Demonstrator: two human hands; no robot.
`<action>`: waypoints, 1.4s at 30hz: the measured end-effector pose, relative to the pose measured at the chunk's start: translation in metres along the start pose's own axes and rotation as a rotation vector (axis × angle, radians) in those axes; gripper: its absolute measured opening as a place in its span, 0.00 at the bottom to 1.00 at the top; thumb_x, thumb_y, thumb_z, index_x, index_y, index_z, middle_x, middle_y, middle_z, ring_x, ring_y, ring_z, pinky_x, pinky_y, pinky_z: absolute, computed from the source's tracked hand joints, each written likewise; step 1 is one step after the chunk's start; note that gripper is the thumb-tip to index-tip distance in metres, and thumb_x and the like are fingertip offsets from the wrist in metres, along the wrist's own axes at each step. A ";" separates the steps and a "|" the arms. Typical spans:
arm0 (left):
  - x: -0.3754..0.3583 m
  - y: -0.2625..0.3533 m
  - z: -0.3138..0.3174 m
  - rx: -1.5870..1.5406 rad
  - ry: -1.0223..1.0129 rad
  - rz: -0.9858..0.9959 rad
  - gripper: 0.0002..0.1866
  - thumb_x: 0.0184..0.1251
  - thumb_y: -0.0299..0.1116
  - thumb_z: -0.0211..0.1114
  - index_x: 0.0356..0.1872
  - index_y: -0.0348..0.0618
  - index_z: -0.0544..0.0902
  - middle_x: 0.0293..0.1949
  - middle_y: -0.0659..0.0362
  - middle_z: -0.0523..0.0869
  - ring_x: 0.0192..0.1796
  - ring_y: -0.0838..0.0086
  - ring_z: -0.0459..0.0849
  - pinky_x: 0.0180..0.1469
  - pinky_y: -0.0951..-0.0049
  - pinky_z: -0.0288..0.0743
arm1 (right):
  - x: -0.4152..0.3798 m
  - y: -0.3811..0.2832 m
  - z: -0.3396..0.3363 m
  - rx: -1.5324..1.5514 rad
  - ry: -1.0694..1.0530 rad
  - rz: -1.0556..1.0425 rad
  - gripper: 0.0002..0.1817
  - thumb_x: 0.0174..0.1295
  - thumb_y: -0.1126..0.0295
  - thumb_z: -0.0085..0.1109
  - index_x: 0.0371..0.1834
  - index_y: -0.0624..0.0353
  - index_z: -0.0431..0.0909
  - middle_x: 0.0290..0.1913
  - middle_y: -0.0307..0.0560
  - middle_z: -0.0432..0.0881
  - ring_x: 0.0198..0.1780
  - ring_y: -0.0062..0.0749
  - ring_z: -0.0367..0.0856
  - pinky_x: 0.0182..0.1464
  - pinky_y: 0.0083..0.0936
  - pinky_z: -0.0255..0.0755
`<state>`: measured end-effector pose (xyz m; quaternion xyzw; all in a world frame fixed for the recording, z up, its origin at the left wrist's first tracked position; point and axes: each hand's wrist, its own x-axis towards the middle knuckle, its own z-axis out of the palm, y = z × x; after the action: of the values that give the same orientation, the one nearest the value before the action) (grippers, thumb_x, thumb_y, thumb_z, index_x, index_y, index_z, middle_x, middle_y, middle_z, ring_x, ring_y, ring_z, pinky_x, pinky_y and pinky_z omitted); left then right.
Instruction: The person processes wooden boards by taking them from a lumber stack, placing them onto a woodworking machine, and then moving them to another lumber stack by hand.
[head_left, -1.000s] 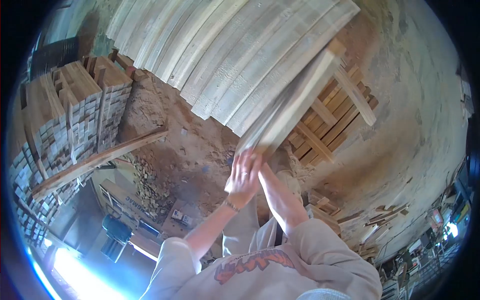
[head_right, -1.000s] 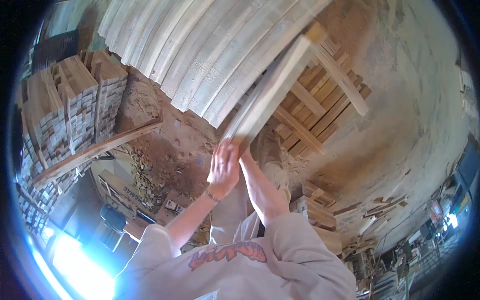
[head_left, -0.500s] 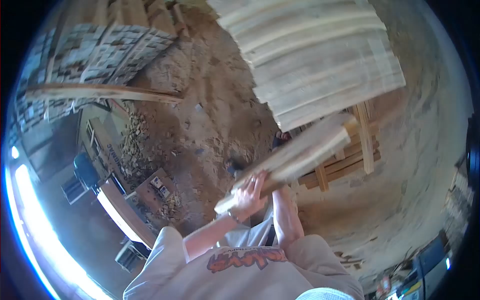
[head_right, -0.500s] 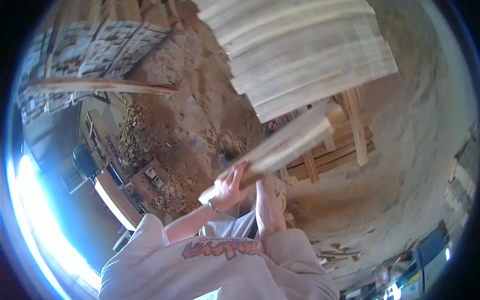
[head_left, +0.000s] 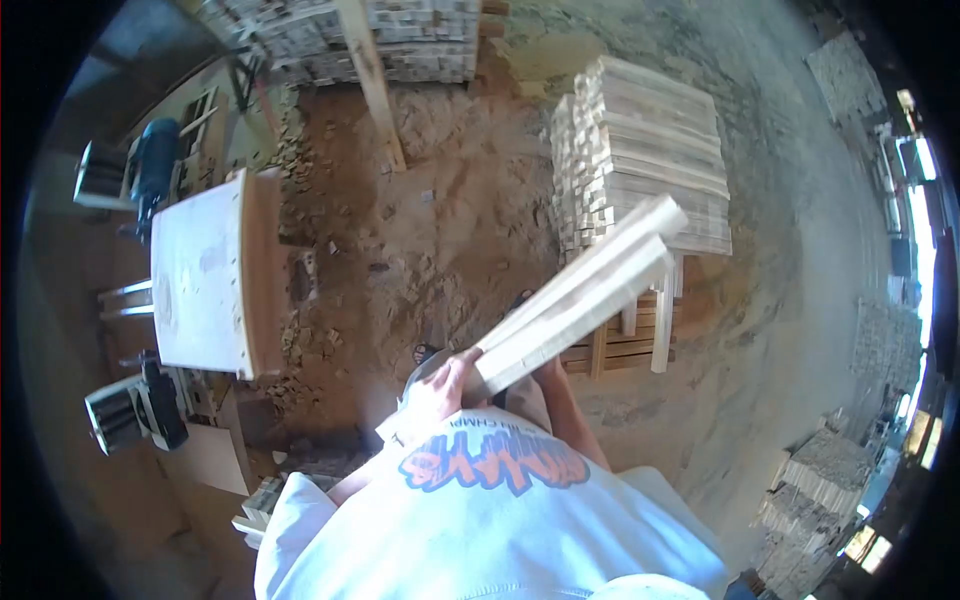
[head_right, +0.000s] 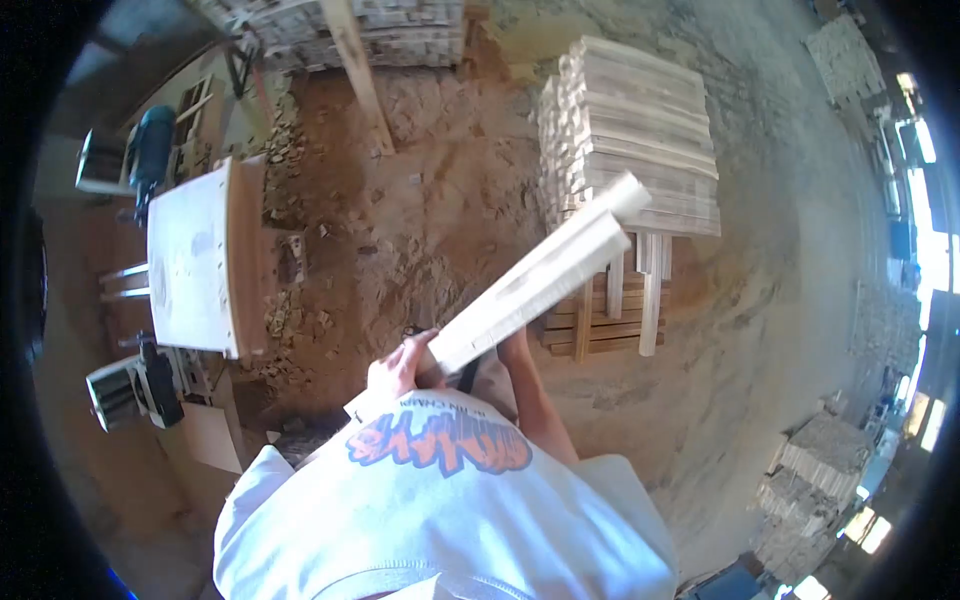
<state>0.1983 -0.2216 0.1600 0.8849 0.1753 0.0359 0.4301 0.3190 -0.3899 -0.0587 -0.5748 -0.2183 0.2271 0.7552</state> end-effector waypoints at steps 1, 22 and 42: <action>-0.013 -0.002 -0.020 0.007 0.077 0.016 0.30 0.43 0.31 0.70 0.55 0.48 0.77 0.34 0.52 0.84 0.34 0.60 0.86 0.37 0.66 0.81 | 0.006 -0.005 0.012 0.022 -0.014 0.103 0.34 0.68 0.50 0.52 0.71 0.54 0.55 0.64 0.47 0.67 0.62 0.35 0.69 0.63 0.34 0.69; -0.073 -0.099 -0.307 0.423 0.783 -0.485 0.42 0.34 0.26 0.71 0.62 0.45 0.70 0.36 0.54 0.84 0.34 0.59 0.84 0.35 0.65 0.79 | 0.187 0.014 0.441 0.614 -0.716 0.945 0.27 0.68 0.51 0.51 0.64 0.54 0.63 0.61 0.42 0.70 0.64 0.36 0.68 0.65 0.36 0.62; 0.010 -0.435 -0.476 -0.327 0.394 -0.789 0.42 0.40 0.38 0.78 0.65 0.50 0.73 0.49 0.56 0.85 0.50 0.71 0.82 0.56 0.77 0.71 | 0.261 0.030 0.569 -0.303 -0.844 1.092 0.44 0.53 0.47 0.69 0.59 0.70 0.60 0.66 0.59 0.57 0.69 0.39 0.59 0.59 0.49 0.72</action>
<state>-0.0160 0.3856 0.1211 0.6475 0.5687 0.0640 0.5032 0.1889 0.2097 0.0691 -0.5638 -0.2021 0.7441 0.2960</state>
